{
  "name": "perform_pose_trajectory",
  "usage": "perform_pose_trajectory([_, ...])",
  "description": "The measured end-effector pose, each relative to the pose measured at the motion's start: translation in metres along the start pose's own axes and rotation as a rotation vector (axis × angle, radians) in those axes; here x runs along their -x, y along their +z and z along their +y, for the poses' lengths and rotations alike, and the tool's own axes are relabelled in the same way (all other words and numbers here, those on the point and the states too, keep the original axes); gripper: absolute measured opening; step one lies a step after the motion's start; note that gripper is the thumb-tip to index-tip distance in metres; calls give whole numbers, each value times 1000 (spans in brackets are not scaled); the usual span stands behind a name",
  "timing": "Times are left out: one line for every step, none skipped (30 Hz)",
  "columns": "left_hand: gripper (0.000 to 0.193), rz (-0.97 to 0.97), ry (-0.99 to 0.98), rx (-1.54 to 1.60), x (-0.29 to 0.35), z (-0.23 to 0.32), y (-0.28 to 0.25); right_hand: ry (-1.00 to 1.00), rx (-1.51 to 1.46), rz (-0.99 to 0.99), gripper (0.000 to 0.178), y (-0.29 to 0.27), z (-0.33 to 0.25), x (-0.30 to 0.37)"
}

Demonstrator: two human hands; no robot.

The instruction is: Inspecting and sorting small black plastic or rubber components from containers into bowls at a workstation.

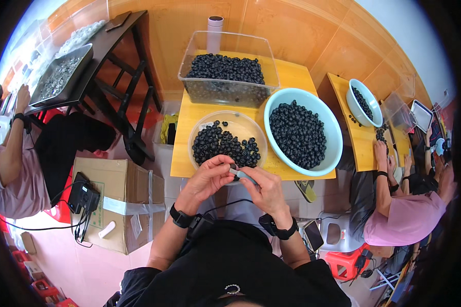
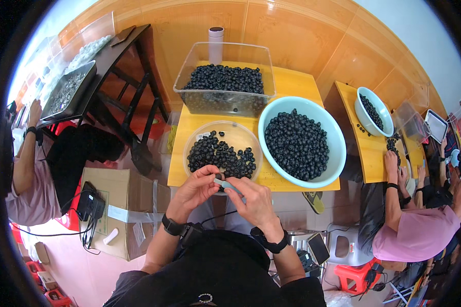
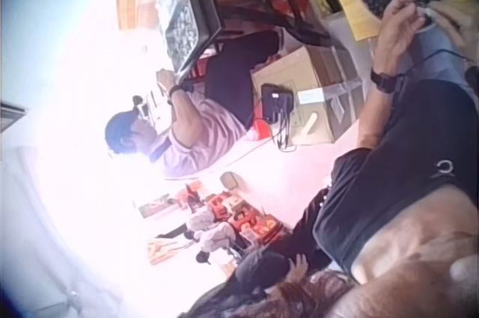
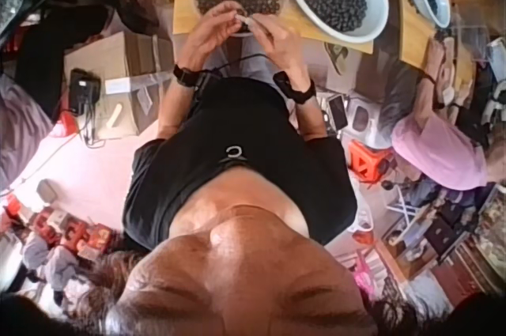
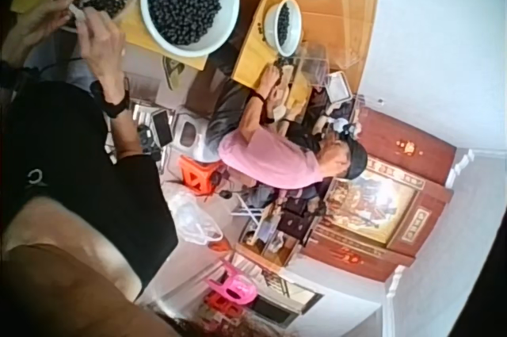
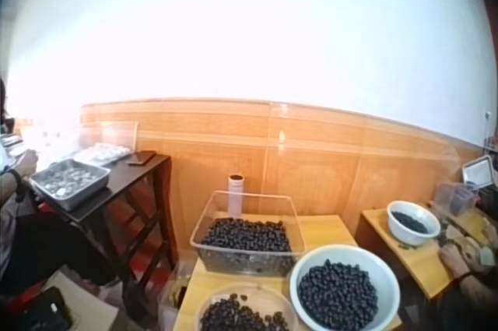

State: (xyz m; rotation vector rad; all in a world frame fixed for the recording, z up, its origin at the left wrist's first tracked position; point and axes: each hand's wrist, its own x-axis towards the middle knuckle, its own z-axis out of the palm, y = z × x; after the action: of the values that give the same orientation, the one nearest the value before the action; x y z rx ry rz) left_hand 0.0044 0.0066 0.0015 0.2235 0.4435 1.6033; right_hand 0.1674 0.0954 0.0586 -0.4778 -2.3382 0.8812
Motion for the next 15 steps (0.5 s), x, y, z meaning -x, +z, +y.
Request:
perform_pose_trajectory([17,0,0,1,1,0,1,0,1,-1,19,-1,-1,0])
perform_pose_trajectory([16,6,-3,-15,2,1,4,2,18,-16,18,-1,-2,-1])
perform_pose_trajectory([16,13,-6,-31,2,2,6,4,36,-31,18,-2,-2,-2])
perform_pose_trajectory([16,13,-6,-30,2,1,5,4,36,-32,18,-3,-3,-2])
perform_pose_trajectory([16,11,-13,-29,3,1,5,4,44,-40,18,-3,-4,-2])
perform_pose_trajectory([16,10,-20,-28,3,1,4,4,52,-47,18,-4,-5,-2])
perform_pose_trajectory([16,10,-20,-28,3,1,4,4,52,-48,18,-4,-5,-2])
perform_pose_trajectory([16,9,-22,-27,3,1,5,0,56,-44,18,-4,-6,-2])
perform_pose_trajectory([17,8,-24,-26,3,2,5,-5,60,-41,18,-4,-6,-2])
perform_pose_trajectory([17,8,-24,-26,3,1,5,-4,60,-42,18,-4,-5,-2])
perform_pose_trajectory([17,5,-30,-22,4,1,4,-5,60,-32,19,-4,-4,-2])
perform_pose_trajectory([18,2,-35,-18,4,1,4,-6,60,-22,19,-3,-4,-2])
perform_pose_trajectory([18,3,-36,-18,4,1,3,-5,59,-23,19,-3,-3,-2])
perform_pose_trajectory([17,10,-32,-18,5,1,3,-11,53,-21,19,-3,-2,-2])
perform_pose_trajectory([17,17,-27,-18,5,0,3,-16,47,-20,19,-2,-1,-2])
